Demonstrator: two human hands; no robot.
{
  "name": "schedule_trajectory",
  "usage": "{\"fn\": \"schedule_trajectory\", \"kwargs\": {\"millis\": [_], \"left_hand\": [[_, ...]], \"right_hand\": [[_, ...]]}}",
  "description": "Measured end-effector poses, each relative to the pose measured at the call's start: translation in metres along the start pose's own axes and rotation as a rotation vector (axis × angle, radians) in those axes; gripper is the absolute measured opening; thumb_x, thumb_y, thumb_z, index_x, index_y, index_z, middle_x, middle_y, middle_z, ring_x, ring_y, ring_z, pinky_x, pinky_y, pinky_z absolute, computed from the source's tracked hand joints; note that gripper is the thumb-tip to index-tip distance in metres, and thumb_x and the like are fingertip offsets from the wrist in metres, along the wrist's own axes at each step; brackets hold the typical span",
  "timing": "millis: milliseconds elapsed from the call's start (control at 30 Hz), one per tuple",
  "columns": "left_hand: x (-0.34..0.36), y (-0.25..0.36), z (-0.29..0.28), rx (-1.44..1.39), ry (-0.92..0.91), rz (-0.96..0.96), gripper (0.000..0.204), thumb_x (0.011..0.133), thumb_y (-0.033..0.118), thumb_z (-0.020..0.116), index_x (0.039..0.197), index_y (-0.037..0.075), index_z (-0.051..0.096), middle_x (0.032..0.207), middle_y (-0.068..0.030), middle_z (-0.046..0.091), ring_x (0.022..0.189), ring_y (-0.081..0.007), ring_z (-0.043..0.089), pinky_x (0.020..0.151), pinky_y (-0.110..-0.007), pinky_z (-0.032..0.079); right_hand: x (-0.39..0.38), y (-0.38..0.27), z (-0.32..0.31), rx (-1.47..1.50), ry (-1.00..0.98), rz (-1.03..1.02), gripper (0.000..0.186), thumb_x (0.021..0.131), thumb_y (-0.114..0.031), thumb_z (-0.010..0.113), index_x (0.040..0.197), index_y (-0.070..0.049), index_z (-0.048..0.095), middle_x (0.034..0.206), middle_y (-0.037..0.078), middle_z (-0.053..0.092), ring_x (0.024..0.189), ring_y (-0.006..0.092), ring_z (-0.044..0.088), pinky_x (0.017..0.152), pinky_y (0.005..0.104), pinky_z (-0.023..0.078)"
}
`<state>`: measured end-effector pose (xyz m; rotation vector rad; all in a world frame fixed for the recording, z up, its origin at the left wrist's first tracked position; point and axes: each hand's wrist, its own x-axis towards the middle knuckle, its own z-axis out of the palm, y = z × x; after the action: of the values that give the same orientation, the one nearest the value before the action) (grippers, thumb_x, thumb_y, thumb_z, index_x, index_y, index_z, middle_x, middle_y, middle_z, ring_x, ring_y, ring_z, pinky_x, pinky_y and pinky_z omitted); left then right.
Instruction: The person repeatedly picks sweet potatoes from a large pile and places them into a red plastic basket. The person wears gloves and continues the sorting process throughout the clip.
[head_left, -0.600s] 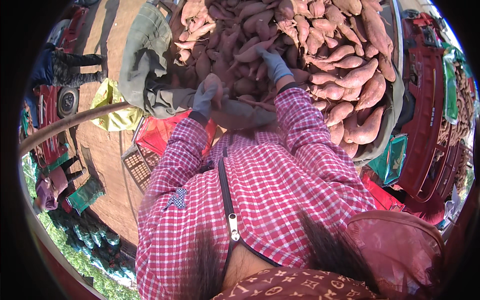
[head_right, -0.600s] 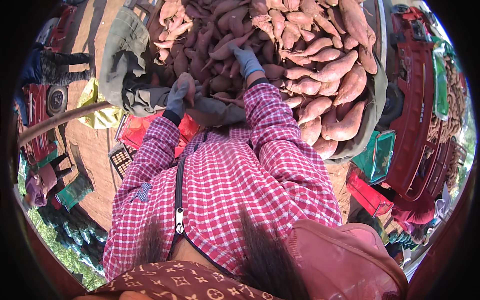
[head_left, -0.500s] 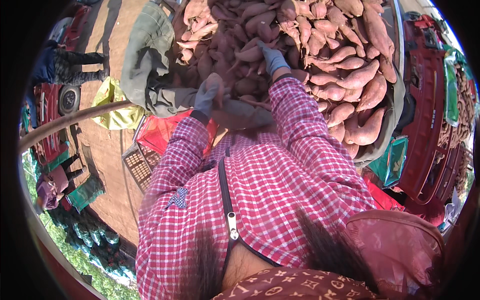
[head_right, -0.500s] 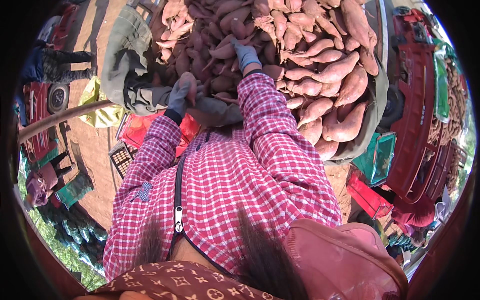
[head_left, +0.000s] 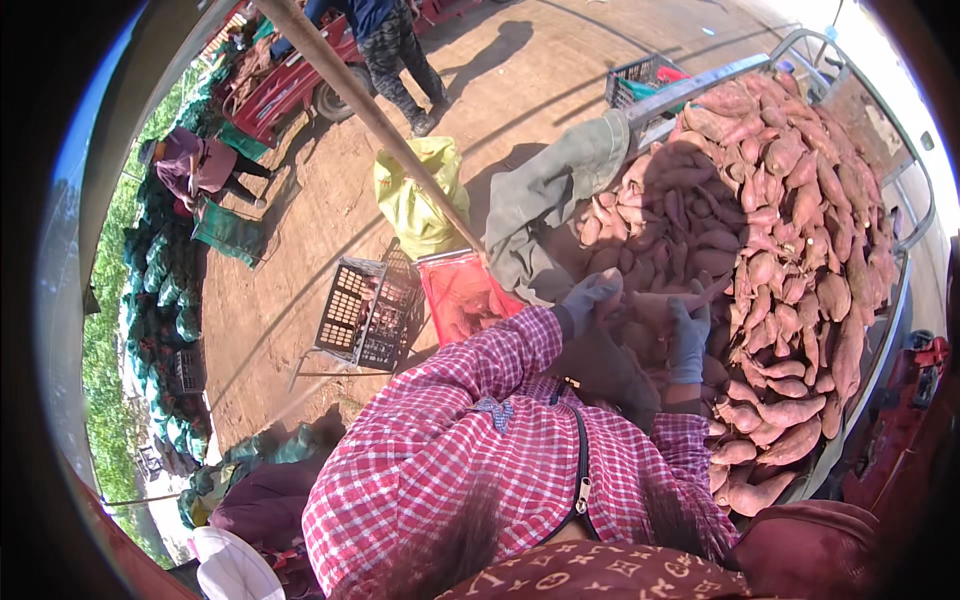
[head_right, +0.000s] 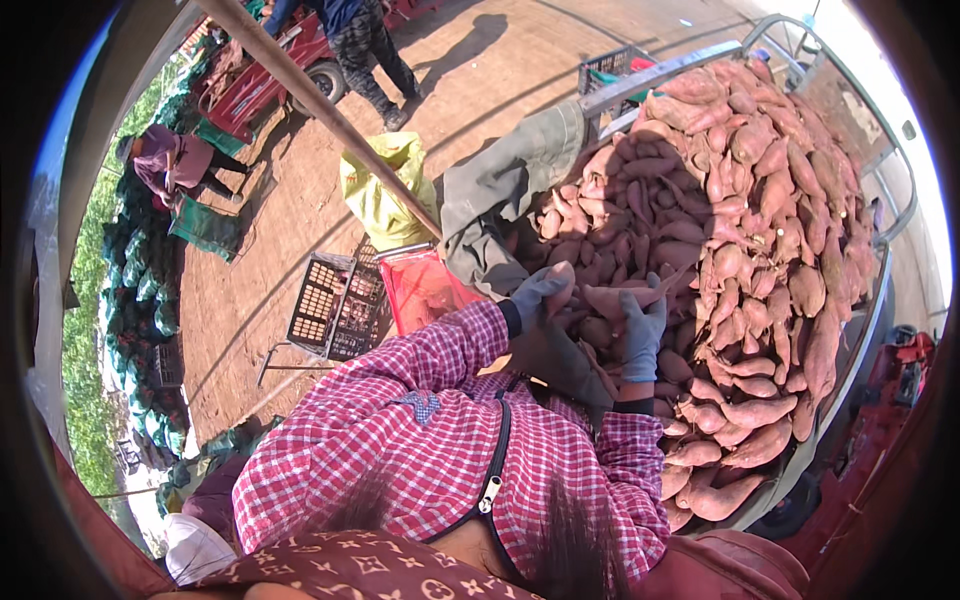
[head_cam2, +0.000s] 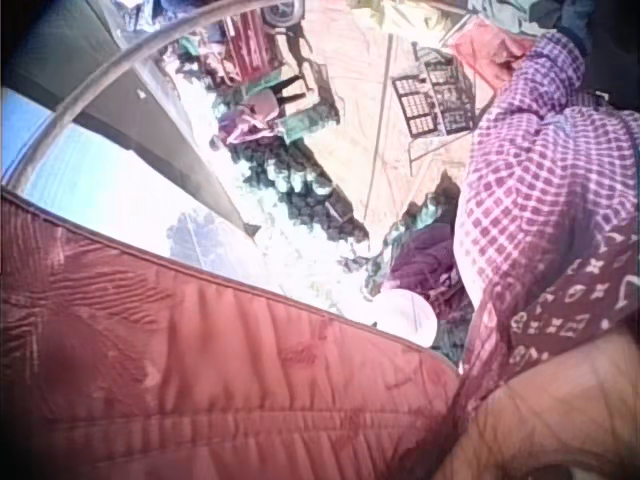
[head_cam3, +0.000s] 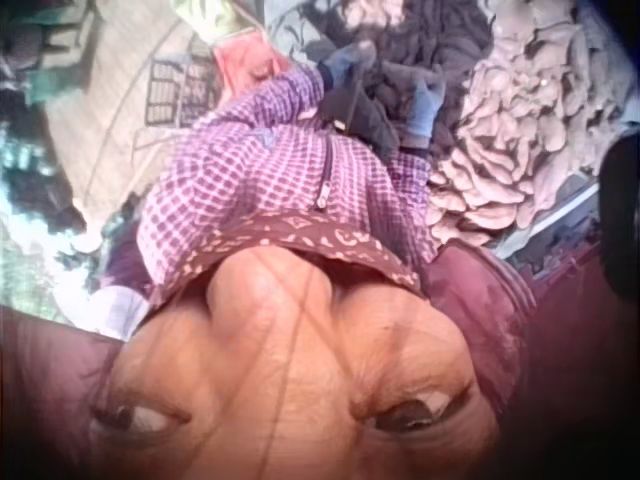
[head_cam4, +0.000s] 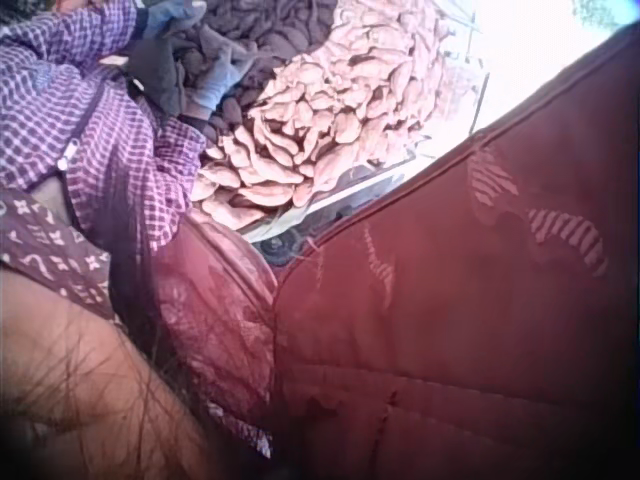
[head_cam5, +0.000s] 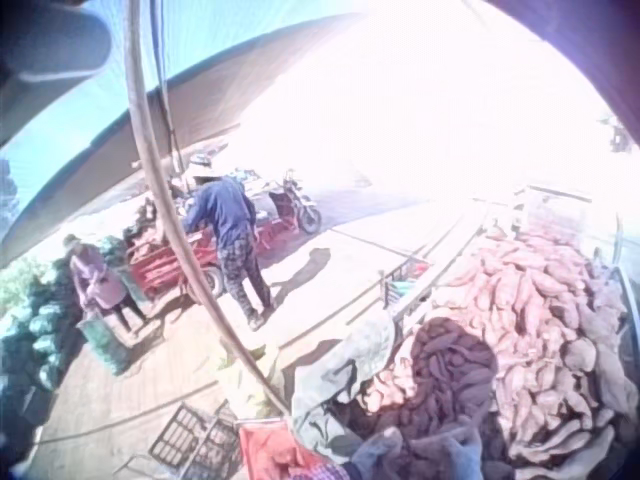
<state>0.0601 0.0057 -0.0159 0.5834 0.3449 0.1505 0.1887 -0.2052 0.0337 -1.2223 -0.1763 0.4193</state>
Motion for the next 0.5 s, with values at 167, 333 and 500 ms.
{"fn": "schedule_trajectory", "kwargs": {"millis": [167, 333, 500], "left_hand": [[-0.058, 0.078, 0.005, 0.034, -0.053, 0.11, 0.039, 0.105, 0.036, 0.064, 0.129, 0.005, 0.06, 0.116, -0.0095, 0.069, 0.102, -0.0246, 0.07, 0.085, -0.039, 0.061], [-0.136, 0.129, -0.109, -0.118, 0.03, 0.357, 0.049, 0.108, 0.039, 0.058, 0.139, 0.001, 0.055, 0.134, -0.0122, 0.066, 0.123, -0.0283, 0.064, 0.106, -0.045, 0.054], [-0.2, 0.132, -0.13, -0.236, 0.385, 0.059, 0.068, 0.103, 0.054, 0.059, 0.156, 0.015, 0.045, 0.157, -0.0176, 0.051, 0.14, -0.0397, 0.053, 0.118, -0.062, 0.041]], "right_hand": [[-0.029, -0.054, 0.11, -0.079, -0.328, -0.068, 0.056, 0.082, -0.005, 0.083, 0.134, 0.004, 0.063, 0.158, 0.015, 0.046, 0.133, 0.0226, 0.054, 0.103, 0.0327, 0.051], [-0.066, -0.031, 0.231, -0.658, -0.581, -0.705, 0.072, 0.073, -0.015, 0.087, 0.139, -0.001, 0.061, 0.15, 0.024, 0.051, 0.133, 0.0365, 0.058, 0.107, 0.0405, 0.05], [-0.095, 0.059, 0.282, -0.795, -0.743, -0.439, 0.064, 0.08, -0.037, 0.082, 0.13, -0.002, 0.064, 0.131, 0.021, 0.065, 0.121, 0.0357, 0.064, 0.103, 0.0401, 0.052]]}}
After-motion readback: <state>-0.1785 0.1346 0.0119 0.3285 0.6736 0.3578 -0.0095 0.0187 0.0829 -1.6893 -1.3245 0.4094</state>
